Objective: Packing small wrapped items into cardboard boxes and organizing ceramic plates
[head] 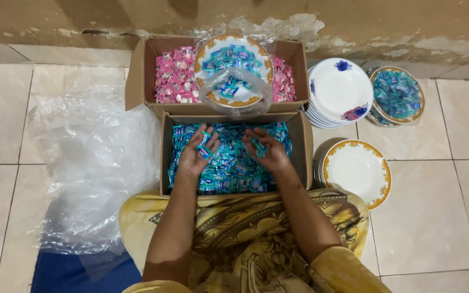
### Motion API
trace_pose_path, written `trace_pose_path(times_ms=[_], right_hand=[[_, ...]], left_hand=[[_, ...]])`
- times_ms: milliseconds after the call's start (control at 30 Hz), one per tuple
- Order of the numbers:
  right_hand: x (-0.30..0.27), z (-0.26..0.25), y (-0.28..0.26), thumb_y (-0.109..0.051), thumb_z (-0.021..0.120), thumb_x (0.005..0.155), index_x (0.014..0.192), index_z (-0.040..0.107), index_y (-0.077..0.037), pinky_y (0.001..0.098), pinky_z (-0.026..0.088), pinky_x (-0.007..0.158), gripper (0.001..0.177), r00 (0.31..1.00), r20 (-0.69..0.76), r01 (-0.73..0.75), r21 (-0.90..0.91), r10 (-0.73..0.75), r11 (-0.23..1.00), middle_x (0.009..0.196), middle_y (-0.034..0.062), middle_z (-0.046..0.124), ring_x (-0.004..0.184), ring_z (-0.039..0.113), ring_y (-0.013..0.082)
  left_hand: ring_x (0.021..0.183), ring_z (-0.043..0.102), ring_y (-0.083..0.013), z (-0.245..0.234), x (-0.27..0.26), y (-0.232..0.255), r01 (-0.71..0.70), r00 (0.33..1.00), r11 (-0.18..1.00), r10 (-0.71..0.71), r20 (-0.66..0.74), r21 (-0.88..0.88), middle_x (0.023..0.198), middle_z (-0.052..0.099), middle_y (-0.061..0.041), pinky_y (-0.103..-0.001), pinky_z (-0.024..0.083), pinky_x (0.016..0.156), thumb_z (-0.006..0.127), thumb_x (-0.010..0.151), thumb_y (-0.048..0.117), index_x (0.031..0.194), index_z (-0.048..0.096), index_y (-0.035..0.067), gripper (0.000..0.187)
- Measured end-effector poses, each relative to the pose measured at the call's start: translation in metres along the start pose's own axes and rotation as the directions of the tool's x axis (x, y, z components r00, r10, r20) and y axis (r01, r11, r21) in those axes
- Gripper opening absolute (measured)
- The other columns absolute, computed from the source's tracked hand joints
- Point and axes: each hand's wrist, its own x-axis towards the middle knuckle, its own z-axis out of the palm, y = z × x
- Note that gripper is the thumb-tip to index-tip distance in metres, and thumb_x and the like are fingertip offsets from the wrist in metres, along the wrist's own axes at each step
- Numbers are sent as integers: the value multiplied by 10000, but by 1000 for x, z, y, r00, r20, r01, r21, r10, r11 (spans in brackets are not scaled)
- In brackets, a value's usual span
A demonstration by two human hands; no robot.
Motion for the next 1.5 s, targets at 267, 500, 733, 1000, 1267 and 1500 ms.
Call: trace_pose_path(times_ms=[267,500,733,1000,1267,1500], right_hand=[[59,-76,34,-144,687,896,1217,742,-128,242,445,436,326,954,-247,-6,-581,-169,814,981,128,757,631,655,188],[41,-58,47,-332,747,846,1309,687,-180,519,576,916,491,950,32,-76,-941,-311,-330,1351,183,569,1161,653,439],[63,-91,51,-325,698,902,1193,698,-221,487,557,922,309,943,74,-47,-935,-324,-352,1166,93,649,1129,666,360],[-26,27,-3,-156,686,896,1348,560,-39,345,572,577,483,918,-387,-54,-336,-86,940,1245,203,556,893,714,356],[45,129,-69,-125,652,914,1079,658,11,572,581,861,213,989,-113,107,131,-92,986,1057,224,689,966,683,394],[52,128,-82,-264,678,973,1272,559,-115,473,474,962,354,967,-90,214,-237,-240,948,1076,38,447,1018,512,236]], left_hand=[[927,680,-192,-105,84,-47,-105,969,603,240,-54,791,1163,670,-95,-241,597,653,596,989,74,1260,705,171,308],[1055,671,-497,-42,90,-87,35,976,-333,215,39,942,1256,487,-180,-578,602,861,769,915,364,1222,643,168,385],[978,694,-524,-89,100,-87,-73,964,-274,228,139,959,1223,501,-201,-545,605,842,784,899,209,844,584,163,213],[998,659,-285,-5,24,-42,-65,951,911,180,-252,406,1105,506,-192,-350,667,877,532,893,-30,1189,629,-62,313],[868,649,-248,123,121,-6,-57,995,998,56,-79,-11,916,586,-113,-445,619,909,603,952,97,1192,628,-5,263],[1532,265,-409,163,8,22,-176,984,901,161,72,396,1592,383,-257,-501,219,1263,433,1086,163,1511,454,8,452]])
